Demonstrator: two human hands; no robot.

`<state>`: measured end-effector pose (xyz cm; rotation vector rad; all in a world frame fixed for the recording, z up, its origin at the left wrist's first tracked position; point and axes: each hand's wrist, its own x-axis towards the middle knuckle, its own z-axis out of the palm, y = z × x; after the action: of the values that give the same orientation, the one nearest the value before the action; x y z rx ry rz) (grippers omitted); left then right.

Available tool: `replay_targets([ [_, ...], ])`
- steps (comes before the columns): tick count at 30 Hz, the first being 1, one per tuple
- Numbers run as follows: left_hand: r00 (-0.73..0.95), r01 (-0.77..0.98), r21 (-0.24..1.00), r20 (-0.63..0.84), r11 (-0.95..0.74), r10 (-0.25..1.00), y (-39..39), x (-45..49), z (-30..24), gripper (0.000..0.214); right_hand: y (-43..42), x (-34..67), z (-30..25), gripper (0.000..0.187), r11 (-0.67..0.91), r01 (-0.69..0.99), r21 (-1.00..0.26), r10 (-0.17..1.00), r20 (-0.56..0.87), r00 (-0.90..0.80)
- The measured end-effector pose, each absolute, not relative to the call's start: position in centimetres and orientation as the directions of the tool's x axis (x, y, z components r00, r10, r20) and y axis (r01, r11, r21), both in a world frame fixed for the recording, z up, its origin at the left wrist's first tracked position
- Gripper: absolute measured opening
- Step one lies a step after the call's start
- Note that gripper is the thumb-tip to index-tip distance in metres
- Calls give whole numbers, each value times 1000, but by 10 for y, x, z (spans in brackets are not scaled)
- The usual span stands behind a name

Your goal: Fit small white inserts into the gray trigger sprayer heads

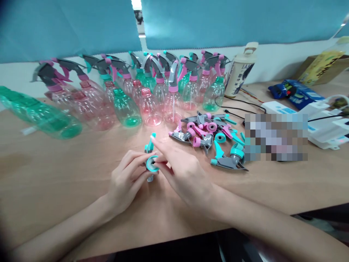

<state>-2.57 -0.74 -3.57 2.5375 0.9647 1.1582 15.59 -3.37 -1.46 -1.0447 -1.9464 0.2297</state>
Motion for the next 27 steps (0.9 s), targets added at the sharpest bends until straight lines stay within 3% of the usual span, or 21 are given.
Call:
replay_targets([
  [4,522,463,426,578,-778,627,-8,-30,-37,24,-36,156,-11,41,697,562,-444,684,648,-336],
  [9,591,397,405,574,-824,567,-10,-30,-38,21,-36,172,-3,23,760,493,-423,649,527,-548],
  [15,585,418,399,570,-816,578,-12,-26,-38,28,-35,171,-7,14,799,497,-338,593,581,-557],
  [17,590,410,408,564,-816,578,-13,-26,-38,23,-36,167,-9,10,744,500,-443,665,557,-498],
  [21,602,385,397,576,-833,552,-13,-24,-38,16,-41,166,-9,3,486,439,-756,866,346,-361],
  [27,609,406,356,581,-841,540,-13,-16,-35,22,-51,190,-2,6,412,355,-839,906,335,-259],
])
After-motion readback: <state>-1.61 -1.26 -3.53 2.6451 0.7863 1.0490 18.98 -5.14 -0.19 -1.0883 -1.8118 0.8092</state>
